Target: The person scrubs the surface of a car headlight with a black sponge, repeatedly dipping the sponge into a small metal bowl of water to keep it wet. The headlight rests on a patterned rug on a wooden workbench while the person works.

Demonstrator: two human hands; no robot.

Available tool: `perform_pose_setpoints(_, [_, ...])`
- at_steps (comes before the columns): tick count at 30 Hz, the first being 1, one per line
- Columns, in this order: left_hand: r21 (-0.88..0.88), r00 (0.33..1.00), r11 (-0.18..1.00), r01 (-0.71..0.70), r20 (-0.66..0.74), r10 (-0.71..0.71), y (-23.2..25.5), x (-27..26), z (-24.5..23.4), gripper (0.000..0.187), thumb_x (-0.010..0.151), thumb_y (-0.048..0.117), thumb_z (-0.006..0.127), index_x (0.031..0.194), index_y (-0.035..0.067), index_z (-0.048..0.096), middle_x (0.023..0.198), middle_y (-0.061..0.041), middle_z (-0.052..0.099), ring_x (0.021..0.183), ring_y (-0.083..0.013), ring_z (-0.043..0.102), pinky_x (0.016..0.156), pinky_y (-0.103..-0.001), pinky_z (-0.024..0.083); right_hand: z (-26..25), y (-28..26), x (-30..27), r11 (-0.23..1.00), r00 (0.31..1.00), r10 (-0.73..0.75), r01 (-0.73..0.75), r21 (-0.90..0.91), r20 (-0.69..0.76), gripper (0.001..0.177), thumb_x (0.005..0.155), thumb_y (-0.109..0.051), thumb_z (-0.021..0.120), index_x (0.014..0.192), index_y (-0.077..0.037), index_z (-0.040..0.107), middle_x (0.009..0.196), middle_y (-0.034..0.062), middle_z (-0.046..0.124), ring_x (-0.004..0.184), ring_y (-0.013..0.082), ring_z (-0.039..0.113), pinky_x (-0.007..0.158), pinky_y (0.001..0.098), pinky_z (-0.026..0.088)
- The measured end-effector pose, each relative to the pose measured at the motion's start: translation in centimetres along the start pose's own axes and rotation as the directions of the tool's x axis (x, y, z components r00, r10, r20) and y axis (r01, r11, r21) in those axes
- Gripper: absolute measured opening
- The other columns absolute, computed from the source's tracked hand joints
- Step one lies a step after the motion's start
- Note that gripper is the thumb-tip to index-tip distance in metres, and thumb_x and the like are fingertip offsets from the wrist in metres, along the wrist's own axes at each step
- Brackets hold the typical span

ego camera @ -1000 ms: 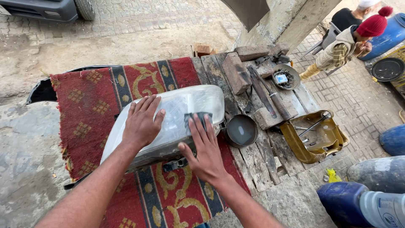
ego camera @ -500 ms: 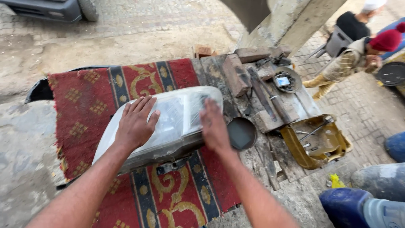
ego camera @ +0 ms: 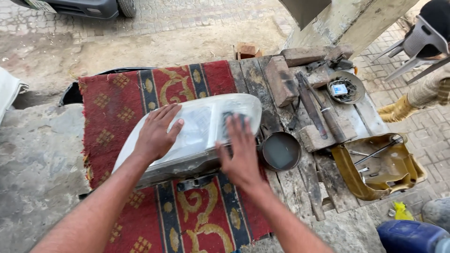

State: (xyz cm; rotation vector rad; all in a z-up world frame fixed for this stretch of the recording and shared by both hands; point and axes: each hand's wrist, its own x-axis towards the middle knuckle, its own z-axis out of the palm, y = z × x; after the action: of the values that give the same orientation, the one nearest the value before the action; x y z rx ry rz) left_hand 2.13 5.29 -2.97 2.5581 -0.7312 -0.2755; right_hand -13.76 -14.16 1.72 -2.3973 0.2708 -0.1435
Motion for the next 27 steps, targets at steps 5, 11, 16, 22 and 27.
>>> perform_pose_setpoints(5, [-0.027,1.000,1.000,0.007,-0.026,-0.008,0.3,-0.5,-0.1,0.054,0.109,0.047,0.037,0.156,0.024,0.048,0.161,-0.006,0.047,0.152,-0.0288,0.037,0.125,-0.056,0.021,0.3,7.3,2.4,0.989,0.991,-0.135,0.136,0.050,-0.024,0.067,0.107,-0.050,0.028,0.161,-0.010,0.029,0.165,0.0194,0.028,0.154,0.0390,0.016,0.127,0.0509,0.008])
perform_pose_setpoints(11, [-0.039,0.999,0.998,0.043,0.014,-0.042,0.8,-0.1,-0.7,0.054,0.108,0.049,0.036,0.157,0.027,0.047,0.161,-0.004,0.046,0.153,-0.0280,0.036,0.126,-0.055,0.020,1.4,3.5,-0.1,0.965,0.957,-0.259,0.250,-0.080,-0.134,0.072,0.104,-0.053,0.040,0.160,-0.007,0.032,0.167,0.0199,0.026,0.155,0.0402,0.015,0.126,0.0513,0.006])
perform_pose_setpoints(16, [-0.020,0.999,0.998,0.053,0.014,-0.052,0.5,-0.2,-0.5,0.055,0.108,0.049,0.036,0.156,0.026,0.047,0.161,-0.004,0.046,0.153,-0.0284,0.036,0.126,-0.055,0.020,0.8,6.8,3.3,0.967,0.965,-0.255,0.253,-0.040,-0.066,0.060,0.109,-0.043,0.037,0.163,-0.019,0.031,0.169,0.0128,0.026,0.154,0.0432,0.016,0.123,0.0592,0.018])
perform_pose_setpoints(22, [-0.033,0.999,0.999,-0.029,-0.041,0.027,0.2,-0.2,-0.4,0.053,0.110,0.047,0.037,0.156,0.023,0.047,0.159,-0.007,0.048,0.150,-0.0333,0.039,0.125,-0.057,0.022,0.2,2.5,1.6,0.978,0.975,-0.205,0.208,-0.031,0.082,0.084,0.098,-0.071,0.022,0.162,-0.018,0.029,0.172,0.0100,0.016,0.156,0.0399,0.002,0.124,0.0579,0.003])
perform_pose_setpoints(27, [0.013,1.000,1.000,-0.006,-0.008,0.006,0.5,-0.5,-0.2,0.055,0.109,0.051,0.035,0.157,0.024,0.045,0.161,-0.006,0.045,0.151,-0.0314,0.037,0.125,-0.057,0.021,0.4,7.6,4.4,0.974,0.995,-0.097,0.097,0.203,-0.008,0.063,0.113,-0.051,0.017,0.165,-0.017,0.023,0.171,0.0121,0.012,0.155,0.0449,-0.003,0.124,0.0662,0.006])
